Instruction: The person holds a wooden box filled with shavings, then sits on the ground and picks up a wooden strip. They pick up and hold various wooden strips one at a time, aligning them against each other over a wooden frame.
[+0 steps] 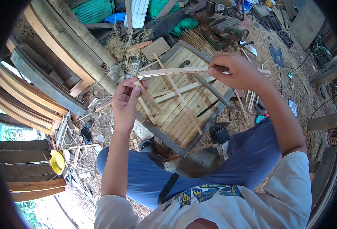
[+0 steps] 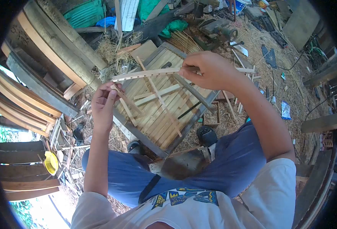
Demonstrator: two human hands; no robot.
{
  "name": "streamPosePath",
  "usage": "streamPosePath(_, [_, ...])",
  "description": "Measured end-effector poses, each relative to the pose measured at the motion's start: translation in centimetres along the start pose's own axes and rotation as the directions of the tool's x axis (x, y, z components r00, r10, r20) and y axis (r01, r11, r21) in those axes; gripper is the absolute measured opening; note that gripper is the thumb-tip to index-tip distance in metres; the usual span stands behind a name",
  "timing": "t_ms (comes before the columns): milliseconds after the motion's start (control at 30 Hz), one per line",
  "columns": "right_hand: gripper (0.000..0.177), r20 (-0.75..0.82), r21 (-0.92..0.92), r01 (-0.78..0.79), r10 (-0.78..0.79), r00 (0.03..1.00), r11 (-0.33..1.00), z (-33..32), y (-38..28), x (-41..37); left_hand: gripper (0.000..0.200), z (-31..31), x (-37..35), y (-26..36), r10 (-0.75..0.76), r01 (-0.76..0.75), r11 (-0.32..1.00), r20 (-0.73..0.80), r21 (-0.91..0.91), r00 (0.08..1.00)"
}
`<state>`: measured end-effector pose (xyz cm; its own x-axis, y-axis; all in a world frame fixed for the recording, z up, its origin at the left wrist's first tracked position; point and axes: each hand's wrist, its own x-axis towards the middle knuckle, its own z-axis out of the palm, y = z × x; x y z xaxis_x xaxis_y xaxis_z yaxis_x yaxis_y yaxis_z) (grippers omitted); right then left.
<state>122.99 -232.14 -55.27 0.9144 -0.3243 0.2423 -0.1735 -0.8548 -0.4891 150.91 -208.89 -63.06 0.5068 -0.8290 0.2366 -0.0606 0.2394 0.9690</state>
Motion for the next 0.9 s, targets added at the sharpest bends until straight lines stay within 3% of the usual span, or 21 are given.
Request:
streamPosePath(300, [0.025,-0.021,0.003,0.030,-0.030,0.999,1.000,-0.2,0.5,-0.1,0.026,0.2,-0.1,-0.1,0.029,-0.029,1.000,0.005,-0.007,1.000])
streamPosePath(533, [0.025,-0.028,0.026,0.053,-0.053,0.998,0.998,-0.5,0.4,-0.2,0.028,0.8,-0.4,0.5,0.094,-0.089,0.988,-0.035,0.122,0.995])
streamPosePath(600, [0.024,-0.008,0.023,0.038,-0.038,0.999,0.999,-0.7,0.3,-0.3,0.028,0.6,-0.5,0.4,0.102,-0.090,0.975,-0.049,0.202,0.994])
streamPosePath(900, [0.019,0.102,0.023,0.003,-0.005,0.995,1.000,-1.1,0.5,-0.6,0.029,0.8,-0.7,0.3,0.127,-0.124,0.976,-0.007,0.178,0.992])
